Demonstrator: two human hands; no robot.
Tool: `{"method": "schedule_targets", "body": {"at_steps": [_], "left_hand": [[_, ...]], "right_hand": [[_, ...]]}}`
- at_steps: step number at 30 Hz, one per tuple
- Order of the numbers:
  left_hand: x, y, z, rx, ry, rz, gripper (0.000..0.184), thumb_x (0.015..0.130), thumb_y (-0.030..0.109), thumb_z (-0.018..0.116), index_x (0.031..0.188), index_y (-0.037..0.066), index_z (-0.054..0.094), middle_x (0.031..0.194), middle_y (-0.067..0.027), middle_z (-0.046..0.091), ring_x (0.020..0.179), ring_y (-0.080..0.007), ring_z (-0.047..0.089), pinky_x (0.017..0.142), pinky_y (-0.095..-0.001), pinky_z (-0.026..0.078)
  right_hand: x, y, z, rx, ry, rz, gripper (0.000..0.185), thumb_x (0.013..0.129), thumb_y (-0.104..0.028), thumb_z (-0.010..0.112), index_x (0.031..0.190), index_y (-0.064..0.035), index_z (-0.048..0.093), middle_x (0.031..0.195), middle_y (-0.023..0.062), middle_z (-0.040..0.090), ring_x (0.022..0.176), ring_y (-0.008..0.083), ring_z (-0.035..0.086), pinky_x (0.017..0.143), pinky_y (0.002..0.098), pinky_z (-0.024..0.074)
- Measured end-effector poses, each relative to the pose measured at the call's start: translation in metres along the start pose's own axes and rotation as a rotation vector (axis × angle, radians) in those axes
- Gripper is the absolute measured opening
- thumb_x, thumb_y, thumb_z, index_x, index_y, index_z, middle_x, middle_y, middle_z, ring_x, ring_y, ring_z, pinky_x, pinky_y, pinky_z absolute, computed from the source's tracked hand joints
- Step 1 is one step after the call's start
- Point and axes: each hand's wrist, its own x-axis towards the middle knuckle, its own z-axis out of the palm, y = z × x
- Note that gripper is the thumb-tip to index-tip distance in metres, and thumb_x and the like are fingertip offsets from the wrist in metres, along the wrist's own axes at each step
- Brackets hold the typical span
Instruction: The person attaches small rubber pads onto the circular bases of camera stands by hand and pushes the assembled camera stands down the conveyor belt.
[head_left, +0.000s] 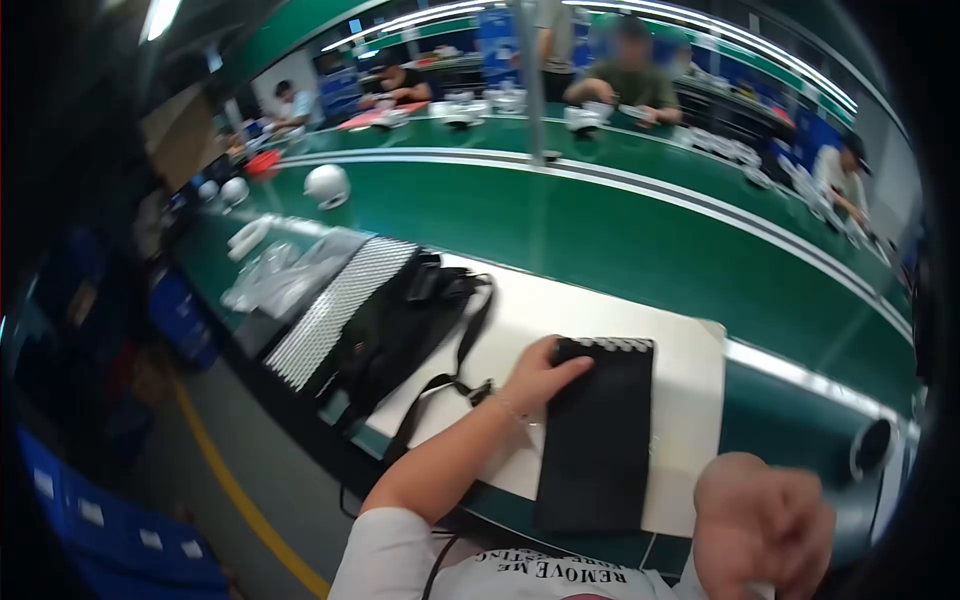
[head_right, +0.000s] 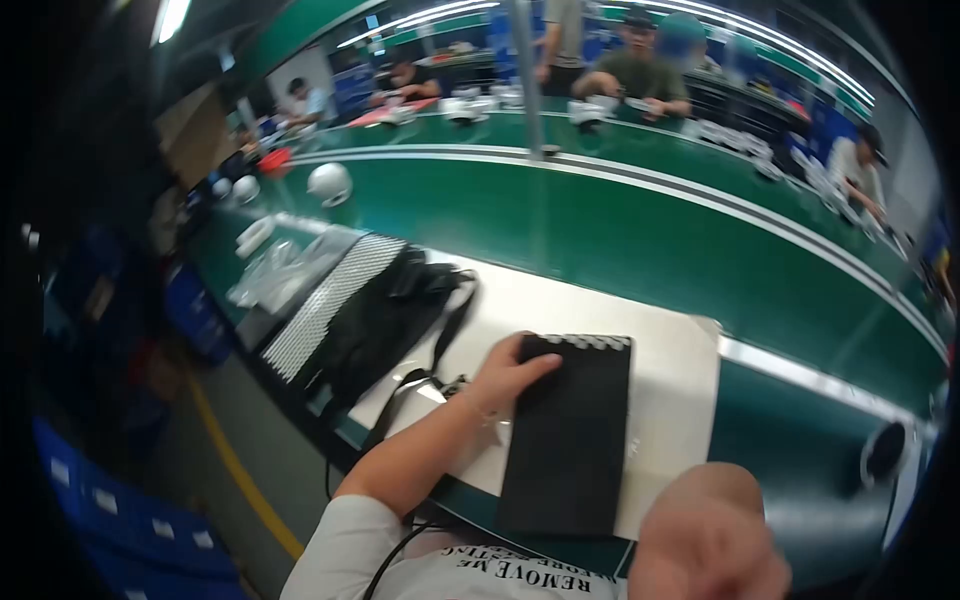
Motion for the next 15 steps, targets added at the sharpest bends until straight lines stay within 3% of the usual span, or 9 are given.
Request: {"method": "schedule_targets", "body": {"at_steps": [2,3,5,7,9,11,15], "left_hand": [[0.001,-0.005,-0.004,0.140,0.023,0.015,0.030,0.074,0.021,0.068,0.089,-0.002,0.055,0.079,-0.0059,0.059,0.073,-0.0113,0.056,0.066,-0.0254,0.046],[0.000,-0.003,-0.004,0.119,0.017,0.021,0.030,0.074,0.021,0.068,0.090,-0.002,0.055,0.079,-0.0060,0.059,0.073,-0.0112,0.056,0.066,-0.0255,0.046],[-0.002,0.001,-0.004,0.075,0.013,0.008,0.031,0.075,0.020,0.068,0.092,-0.002,0.054,0.080,-0.0064,0.059,0.074,-0.0114,0.056,0.067,-0.0255,0.047],[-0.001,0.003,0.001,0.019,-0.013,-0.013,0.032,0.075,0.020,0.067,0.093,-0.003,0.053,0.081,-0.0068,0.059,0.074,-0.0116,0.056,0.067,-0.0254,0.047],[-0.003,0.007,0.000,-0.051,-0.030,-0.060,0.023,0.077,0.014,0.065,0.090,0.001,0.053,0.080,-0.0018,0.057,0.073,-0.0081,0.053,0.066,-0.0220,0.045],[-0.001,0.009,0.001,-0.007,-0.042,-0.066,0.024,0.077,0.014,0.065,0.092,0.001,0.053,0.081,-0.0025,0.058,0.074,-0.0084,0.054,0.068,-0.0229,0.046],[-0.004,0.008,0.001,-0.002,-0.006,-0.053,0.028,0.076,0.016,0.066,0.094,-0.001,0.053,0.082,-0.0047,0.058,0.075,-0.0099,0.055,0.068,-0.0240,0.046]], "right_hand": [[0.003,0.005,0.004,0.039,-0.276,-0.243,0.018,0.085,-0.015,0.048,0.096,-0.0044,0.056,0.098,0.0097,0.056,0.083,0.0236,0.055,0.069,0.0329,0.0440],[-0.004,-0.004,0.003,0.054,-0.255,-0.243,0.018,0.085,-0.015,0.048,0.096,-0.0044,0.056,0.098,0.0097,0.056,0.083,0.0236,0.055,0.069,0.0329,0.0440],[-0.015,-0.027,0.002,0.167,-0.107,0.930,0.015,0.075,-0.004,0.058,0.085,-0.0151,0.060,0.087,-0.0061,0.055,0.069,0.0132,0.047,0.060,0.0254,0.0343],[-0.026,0.007,-0.021,0.723,-0.846,1.408,0.015,0.070,0.003,0.054,0.073,-0.0113,0.057,0.085,-0.0017,0.056,0.068,0.0135,0.049,0.060,0.0239,0.0363],[-0.060,-0.006,0.012,0.618,-1.117,1.211,0.004,0.067,-0.003,0.055,0.069,-0.0065,0.055,0.078,0.0048,0.056,0.068,0.0146,0.051,0.059,0.0238,0.0385],[-0.083,-0.027,0.005,0.834,-1.318,1.052,0.021,0.081,-0.014,0.051,0.099,-0.0049,0.055,0.100,0.0112,0.055,0.086,0.0267,0.054,0.072,0.0347,0.0441],[-0.105,-0.048,0.008,0.826,-1.284,1.089,0.024,0.079,-0.015,0.052,0.100,-0.0043,0.055,0.099,0.0126,0.054,0.087,0.0288,0.054,0.074,0.0365,0.0438]]}}
